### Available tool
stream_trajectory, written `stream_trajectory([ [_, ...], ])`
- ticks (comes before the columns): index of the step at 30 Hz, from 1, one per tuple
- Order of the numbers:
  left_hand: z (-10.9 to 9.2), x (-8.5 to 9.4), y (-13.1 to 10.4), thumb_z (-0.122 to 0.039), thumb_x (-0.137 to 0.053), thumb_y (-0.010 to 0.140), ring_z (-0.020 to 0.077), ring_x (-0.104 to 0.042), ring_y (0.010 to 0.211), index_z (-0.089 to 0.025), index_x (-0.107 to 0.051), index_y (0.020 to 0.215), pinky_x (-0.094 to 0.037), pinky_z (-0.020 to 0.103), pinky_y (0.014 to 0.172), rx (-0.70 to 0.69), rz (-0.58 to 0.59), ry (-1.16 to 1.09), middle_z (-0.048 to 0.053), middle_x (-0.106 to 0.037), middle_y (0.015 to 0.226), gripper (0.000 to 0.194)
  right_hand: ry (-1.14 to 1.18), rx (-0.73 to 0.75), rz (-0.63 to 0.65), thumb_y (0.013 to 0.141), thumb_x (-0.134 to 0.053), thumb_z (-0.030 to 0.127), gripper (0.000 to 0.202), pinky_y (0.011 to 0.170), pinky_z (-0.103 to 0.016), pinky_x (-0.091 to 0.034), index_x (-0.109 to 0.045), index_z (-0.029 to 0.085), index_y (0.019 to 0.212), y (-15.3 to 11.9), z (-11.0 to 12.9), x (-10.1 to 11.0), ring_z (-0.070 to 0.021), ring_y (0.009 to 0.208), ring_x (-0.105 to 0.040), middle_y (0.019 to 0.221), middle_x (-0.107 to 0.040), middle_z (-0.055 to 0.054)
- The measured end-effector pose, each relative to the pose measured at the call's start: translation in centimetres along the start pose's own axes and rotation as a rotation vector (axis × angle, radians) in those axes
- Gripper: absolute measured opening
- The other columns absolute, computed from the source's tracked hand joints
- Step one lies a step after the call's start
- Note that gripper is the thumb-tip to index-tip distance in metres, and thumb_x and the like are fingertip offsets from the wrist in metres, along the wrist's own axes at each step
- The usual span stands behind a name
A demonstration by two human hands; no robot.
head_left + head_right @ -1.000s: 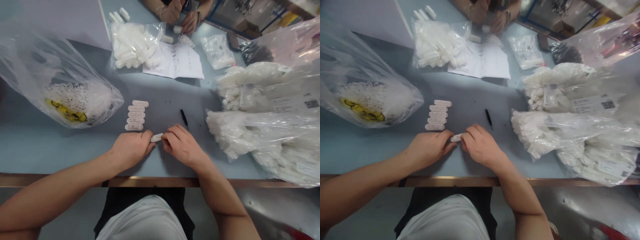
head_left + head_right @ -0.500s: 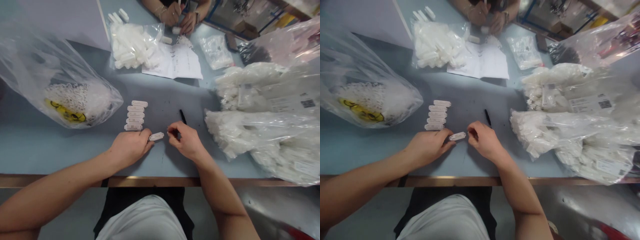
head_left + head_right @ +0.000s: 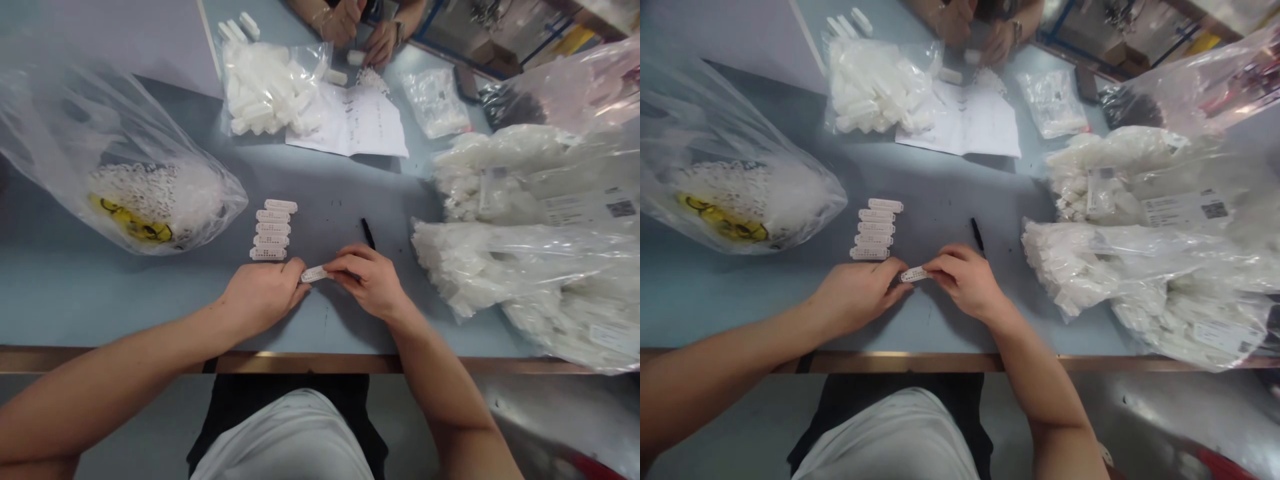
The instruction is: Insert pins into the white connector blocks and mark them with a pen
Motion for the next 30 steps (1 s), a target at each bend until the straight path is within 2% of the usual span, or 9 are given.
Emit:
stream_trajectory([
  [7,-0.2,0.0,-0.2,-0.046,-0.043,0.091,0.0211,-0.063,0.056,-0.016,-0.058,0.093,-0.034,0.027,0.044,-0.033,-0.039,0.005,0.004,-0.066,0.066,0.033,0.252,-0.173,0.072,0.078,-0.07,0.017,0.006,0.06,-0.019,-0.045,-0.072,0.02,0.082,0.1,-1.7,-1.2,-0.0086,0.066,-0.057,0.082,-0.061,0.0],
  [11,-0.2,0.0,-0.2,-0.045,-0.043,0.09,0.0197,-0.062,0.054,-0.017,-0.058,0.092,-0.032,0.026,0.043,-0.033,-0.041,0.009,0.004,-0.065,0.064,0.032,0.281,-0.21,0.07,0.077,-0.07,0.016,0.006,0.055,-0.019,-0.043,-0.072,0.02,0.081,0.2,-2.0,-1.3,-0.0078,0.063,-0.056,0.081,-0.06,0.0],
  [20,-0.4,0.3,-0.3,-0.042,-0.046,0.09,0.0212,-0.061,0.052,-0.017,-0.058,0.09,-0.033,0.028,0.041,-0.045,-0.075,0.023,0.003,-0.064,0.062,0.028,0.037,-0.004,0.019,0.085,-0.063,0.022,0.011,0.064,-0.022,-0.046,-0.073,0.023,0.089,0.0,-0.2,-0.7,-0.011,0.071,-0.059,0.084,-0.065,-0.003],
  [30,-0.4,0.3,-0.2,-0.041,-0.043,0.091,0.0217,-0.061,0.053,-0.016,-0.058,0.089,-0.033,0.029,0.042,-0.04,-0.032,0.002,0.006,-0.064,0.062,0.03,-0.168,0.101,-0.011,0.09,-0.056,0.023,0.017,0.067,-0.024,-0.049,-0.073,0.024,0.093,-0.3,0.8,-0.6,-0.0136,0.075,-0.059,0.083,-0.066,-0.004],
])
Point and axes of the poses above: each hand's wrist, its own y-axis towards the middle knuckle, its own x-axis out of the back of the hand, z = x × y, the point moved 8 cm from there along y, towards the middle knuckle
